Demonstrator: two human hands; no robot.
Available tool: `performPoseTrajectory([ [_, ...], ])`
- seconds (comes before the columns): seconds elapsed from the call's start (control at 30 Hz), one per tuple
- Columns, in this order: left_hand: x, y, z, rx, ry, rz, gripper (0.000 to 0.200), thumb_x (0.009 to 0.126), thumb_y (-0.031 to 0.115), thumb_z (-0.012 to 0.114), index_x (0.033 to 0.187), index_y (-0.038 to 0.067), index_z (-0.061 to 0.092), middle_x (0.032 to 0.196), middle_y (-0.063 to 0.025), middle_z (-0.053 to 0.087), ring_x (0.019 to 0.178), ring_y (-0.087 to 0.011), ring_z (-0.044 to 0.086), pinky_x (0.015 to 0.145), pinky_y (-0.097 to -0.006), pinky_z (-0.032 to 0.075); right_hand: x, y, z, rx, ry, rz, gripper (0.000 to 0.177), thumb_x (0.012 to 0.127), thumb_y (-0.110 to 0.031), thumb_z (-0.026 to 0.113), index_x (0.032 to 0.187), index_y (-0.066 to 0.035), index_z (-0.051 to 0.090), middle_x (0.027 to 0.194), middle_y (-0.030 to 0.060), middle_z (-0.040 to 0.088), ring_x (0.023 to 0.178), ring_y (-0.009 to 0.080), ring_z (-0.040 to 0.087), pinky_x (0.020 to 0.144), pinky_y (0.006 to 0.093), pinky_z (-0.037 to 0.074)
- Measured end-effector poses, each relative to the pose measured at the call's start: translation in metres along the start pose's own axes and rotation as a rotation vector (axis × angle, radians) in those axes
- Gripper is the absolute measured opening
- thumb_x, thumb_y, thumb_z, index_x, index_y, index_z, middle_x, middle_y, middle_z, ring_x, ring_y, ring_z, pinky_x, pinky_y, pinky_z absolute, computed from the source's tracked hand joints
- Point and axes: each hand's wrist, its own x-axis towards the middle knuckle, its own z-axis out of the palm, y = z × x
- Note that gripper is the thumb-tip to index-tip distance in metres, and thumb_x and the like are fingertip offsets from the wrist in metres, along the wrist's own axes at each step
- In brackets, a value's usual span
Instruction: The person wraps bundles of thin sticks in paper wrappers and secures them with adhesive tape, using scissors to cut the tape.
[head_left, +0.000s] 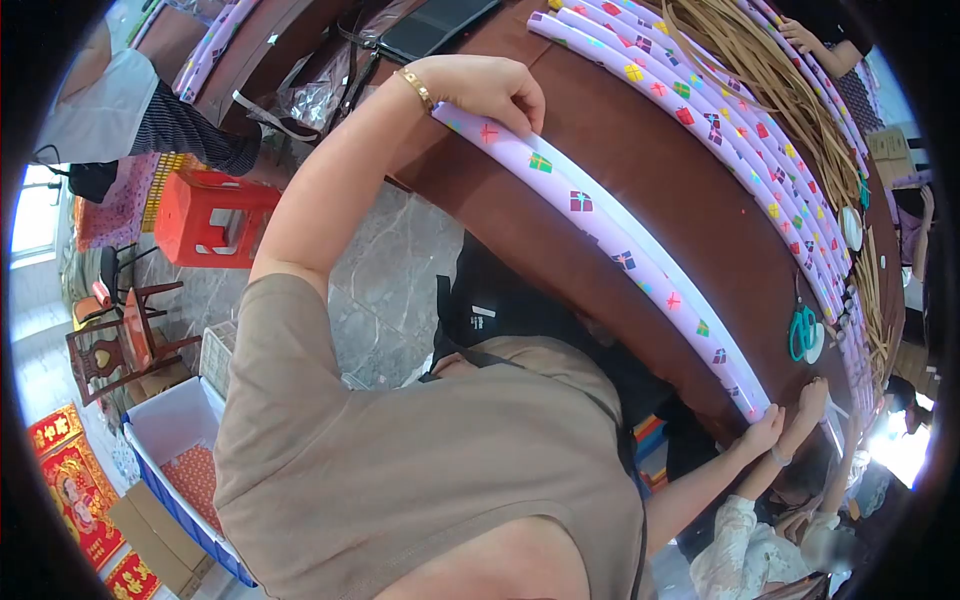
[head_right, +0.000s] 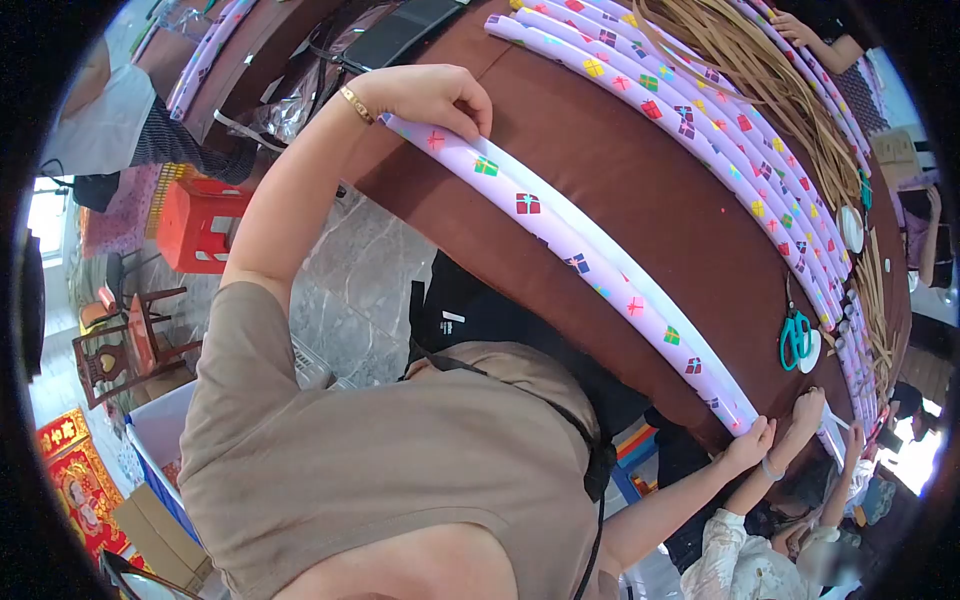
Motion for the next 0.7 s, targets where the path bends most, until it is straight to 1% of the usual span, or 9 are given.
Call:
performPoseTrajectory([
  [0.13, 0.000, -0.007, -0.003, -0.018, 0.010, 0.008, 0.021, 0.087, 0.017, 0.066, 0.098, 0.001, 0.073, 0.089, -0.0072, 0.073, 0.082, -0.0161, 0.067, 0.079, -0.0303, 0.051, 0.001, 0.001, -0.001, 0.003, -0.016, -0.013, 0.054, 0.098, -0.024, 0.057, 0.138, 0.011, 0.049, 0.142, 0.0196, 0.053, 0.125, 0.0260, 0.053, 0.108, 0.0353, 0.038],
  [0.23, 0.000, -0.004, 0.002, -0.029, 0.064, 0.013, 0.022, 0.089, 0.020, 0.064, 0.096, 0.001, 0.072, 0.086, -0.0076, 0.072, 0.080, -0.0166, 0.066, 0.077, -0.0310, 0.051, -0.001, -0.001, 0.000, -0.001, -0.001, 0.000, 0.054, 0.098, -0.025, 0.057, 0.137, 0.011, 0.050, 0.142, 0.0200, 0.053, 0.125, 0.0264, 0.053, 0.108, 0.0354, 0.038],
  [0.3, 0.003, 0.000, 0.004, 0.029, 0.096, -0.013, 0.024, 0.091, 0.022, 0.062, 0.095, 0.000, 0.072, 0.084, -0.0086, 0.072, 0.078, -0.0172, 0.066, 0.076, -0.0322, 0.051, -0.002, -0.004, 0.001, -0.006, 0.000, 0.000, 0.054, 0.098, -0.025, 0.056, 0.137, 0.011, 0.050, 0.142, 0.0201, 0.053, 0.126, 0.0267, 0.053, 0.108, 0.0355, 0.038],
  [0.43, 0.002, 0.004, 0.007, 0.071, 0.106, -0.015, 0.024, 0.090, 0.022, 0.064, 0.096, 0.000, 0.072, 0.083, -0.0097, 0.072, 0.078, -0.0177, 0.066, 0.076, -0.0332, 0.051, -0.004, -0.008, 0.000, -0.043, -0.004, 0.009, 0.054, 0.098, -0.025, 0.056, 0.138, 0.011, 0.050, 0.143, 0.0198, 0.053, 0.126, 0.0272, 0.053, 0.108, 0.0357, 0.038],
  [0.53, -0.001, 0.000, 0.007, 0.046, 0.096, 0.019, 0.024, 0.090, 0.021, 0.065, 0.095, -0.001, 0.072, 0.083, -0.0093, 0.072, 0.078, -0.0175, 0.066, 0.076, -0.0329, 0.051, -0.006, -0.010, 0.001, -0.058, 0.013, 0.010, 0.053, 0.099, -0.026, 0.057, 0.137, 0.010, 0.051, 0.143, 0.0190, 0.053, 0.125, 0.0273, 0.054, 0.108, 0.0355, 0.039],
  [0.6, 0.000, -0.010, 0.010, -0.022, 0.139, 0.091, 0.024, 0.091, 0.021, 0.065, 0.096, -0.001, 0.072, 0.084, -0.0089, 0.073, 0.078, -0.0172, 0.067, 0.076, -0.0322, 0.052, -0.004, -0.007, 0.001, -0.048, 0.013, 0.007, 0.053, 0.099, -0.026, 0.057, 0.137, 0.010, 0.051, 0.142, 0.0185, 0.054, 0.125, 0.0268, 0.054, 0.108, 0.0353, 0.039],
  [0.7, -0.001, -0.014, 0.012, -0.045, 0.174, 0.116, 0.025, 0.091, 0.021, 0.065, 0.097, -0.002, 0.073, 0.085, -0.0088, 0.073, 0.078, -0.0171, 0.067, 0.076, -0.0316, 0.052, -0.001, 0.000, 0.001, -0.032, 0.024, 0.009, 0.054, 0.098, -0.026, 0.058, 0.138, 0.009, 0.051, 0.141, 0.0184, 0.054, 0.124, 0.0257, 0.055, 0.107, 0.0348, 0.040],
])
